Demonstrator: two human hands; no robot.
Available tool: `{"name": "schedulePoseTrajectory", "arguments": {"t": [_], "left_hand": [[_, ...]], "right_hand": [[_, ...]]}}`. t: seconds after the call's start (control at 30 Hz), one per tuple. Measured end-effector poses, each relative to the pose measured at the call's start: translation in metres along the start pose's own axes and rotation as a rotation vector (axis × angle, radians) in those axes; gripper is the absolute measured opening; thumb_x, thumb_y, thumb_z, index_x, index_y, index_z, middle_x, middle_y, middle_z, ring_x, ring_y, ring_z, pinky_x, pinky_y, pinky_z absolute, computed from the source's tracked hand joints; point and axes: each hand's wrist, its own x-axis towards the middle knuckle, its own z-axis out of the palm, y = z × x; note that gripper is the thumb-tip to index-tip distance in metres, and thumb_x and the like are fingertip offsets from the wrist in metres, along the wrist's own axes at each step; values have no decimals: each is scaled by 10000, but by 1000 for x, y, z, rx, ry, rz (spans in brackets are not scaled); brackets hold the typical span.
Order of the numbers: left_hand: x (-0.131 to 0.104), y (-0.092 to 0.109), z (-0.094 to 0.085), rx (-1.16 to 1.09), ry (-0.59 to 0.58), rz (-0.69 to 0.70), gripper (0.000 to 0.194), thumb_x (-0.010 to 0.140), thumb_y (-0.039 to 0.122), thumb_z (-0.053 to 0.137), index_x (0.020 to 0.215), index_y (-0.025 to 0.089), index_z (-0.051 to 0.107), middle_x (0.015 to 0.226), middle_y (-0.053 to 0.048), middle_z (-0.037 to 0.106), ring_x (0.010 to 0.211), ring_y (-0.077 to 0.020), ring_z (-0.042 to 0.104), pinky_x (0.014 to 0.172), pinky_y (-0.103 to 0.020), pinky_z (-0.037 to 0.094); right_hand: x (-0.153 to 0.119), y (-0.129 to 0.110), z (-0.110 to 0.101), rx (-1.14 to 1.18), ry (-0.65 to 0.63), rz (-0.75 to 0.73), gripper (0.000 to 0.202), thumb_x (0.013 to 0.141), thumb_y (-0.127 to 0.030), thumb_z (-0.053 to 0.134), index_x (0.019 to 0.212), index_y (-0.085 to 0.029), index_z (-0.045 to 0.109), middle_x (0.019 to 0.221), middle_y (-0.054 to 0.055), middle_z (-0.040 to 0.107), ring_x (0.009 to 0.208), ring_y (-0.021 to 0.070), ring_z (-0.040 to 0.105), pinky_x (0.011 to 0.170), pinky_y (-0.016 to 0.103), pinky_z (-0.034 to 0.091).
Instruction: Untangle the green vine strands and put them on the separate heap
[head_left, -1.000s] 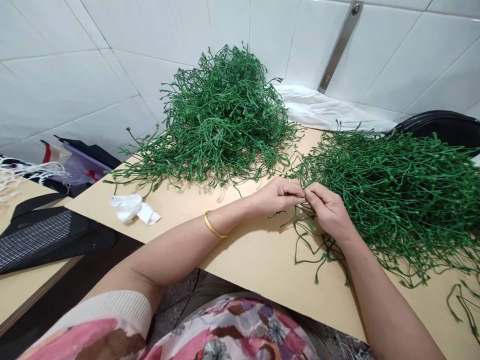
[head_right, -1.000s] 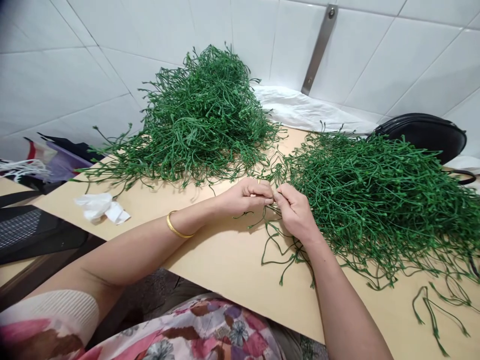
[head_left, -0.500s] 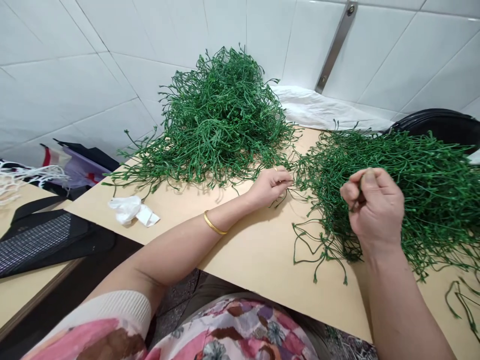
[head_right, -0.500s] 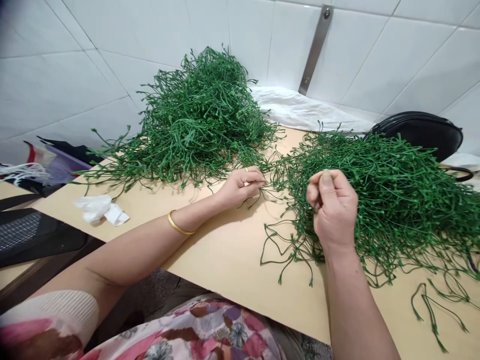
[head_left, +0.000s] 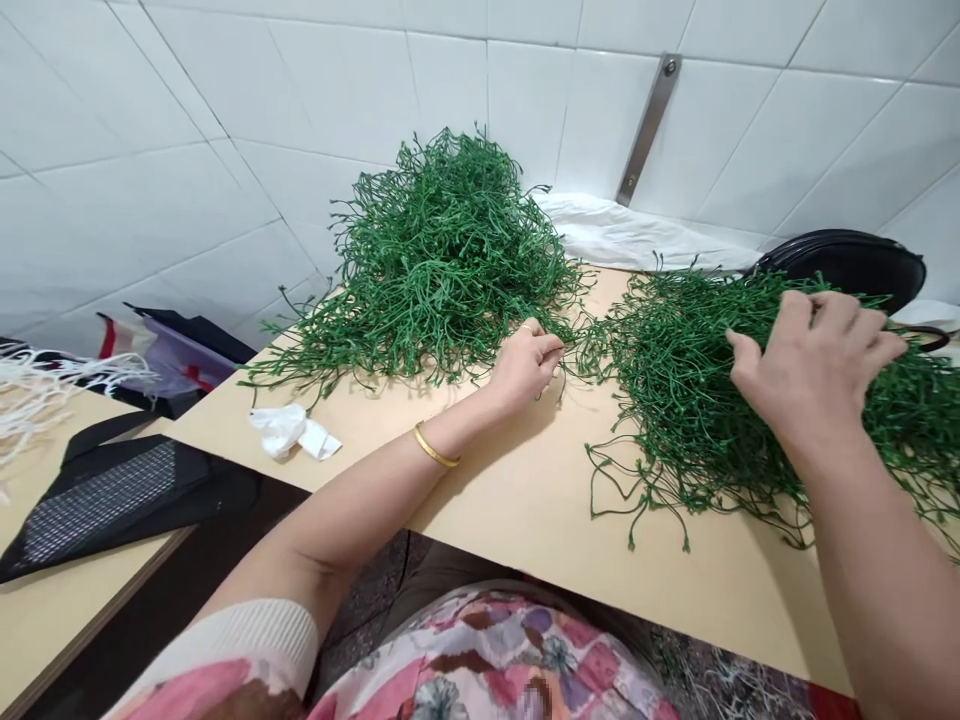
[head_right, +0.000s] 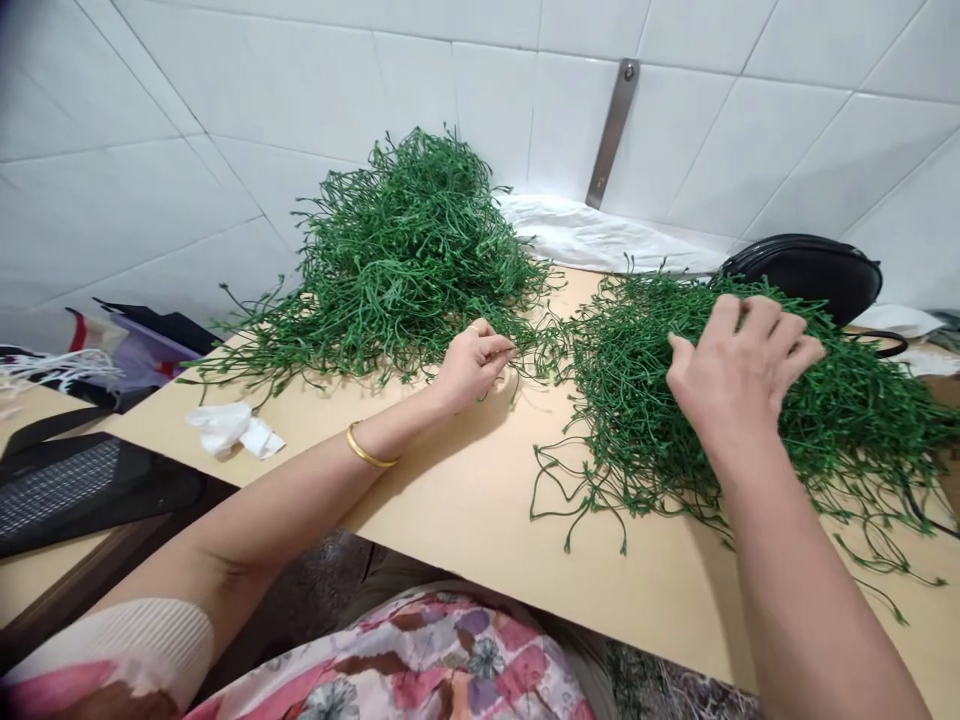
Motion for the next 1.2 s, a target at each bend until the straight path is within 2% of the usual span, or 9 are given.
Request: {"name": "schedulePoseTrajectory", "arguments": {"t": [0.1,0.2,0.3,0.53,0.67,0.83,1.0,1.1,1.2], "left_hand": [[-1,0,-7,-53,-102,-45,196,759,225,486,615,171,608,535,2,458,572,-116,453,583,-235,340],[-3,3,-6,-325,-178,-250,137,729,192,501,629,153,586,474,27,471,462,-89,460,507,-217,355],[0,12,-1,-654,-113,-454,60,684,130,530,705,124,586,515,24,521,461,-79,512,486,-204,409],[8,35,10,-902,70,-370,265,652,88,551,914,129,558,634,49,511,492,-60,545,507,-202,455],[2,33,20,-955,85,-369,365,655,83,539,1007,154,477,697,61,477,475,-47,529,488,-199,434],[-4,29,24,-998,24,-458,364,642,43,501,984,164,470,747,43,501,501,-41,537,500,-186,421],[-7,25,24,-1031,-35,-477,413,606,14,479,989,167,500,860,-2,577,530,-43,540,517,-187,416],[-8,23,26,-1089,-80,-473,436,585,3,461,983,177,508,919,-12,594,521,-42,535,504,-193,406],[-9,25,27,-1162,-114,-509,434,577,6,470,976,175,501,936,-22,602,549,-64,570,522,-208,424]], "right_hand": [[-43,-28,-12,230,-17,-316,341,822,-380,481,1071,-158,554,1102,188,534,1047,332,434,778,468,306],[-98,-62,-19,431,-254,-715,387,828,-385,465,1146,-169,514,1138,159,528,1062,285,442,870,440,328],[-125,-78,-13,396,-393,-922,402,853,-408,415,1150,-158,521,1146,146,533,1094,277,419,943,448,281],[-90,-52,22,196,-278,-763,327,854,-392,428,927,-131,611,984,149,580,998,280,434,820,414,316],[-82,-48,14,264,-210,-642,210,821,-314,491,840,-154,625,985,131,588,977,272,444,788,403,336],[-76,-59,-5,467,-57,-494,209,826,-175,464,977,-160,607,976,103,608,922,233,501,778,376,392],[-59,-70,2,704,-2,-283,246,845,-179,421,1012,-188,601,1004,107,605,960,230,518,833,394,417],[-53,-72,15,826,-61,-74,228,858,-250,419,955,-178,612,963,104,621,932,218,543,830,387,425],[-55,-75,29,987,-287,107,259,837,-349,465,959,-167,603,930,102,643,831,207,585,733,355,457]]}}
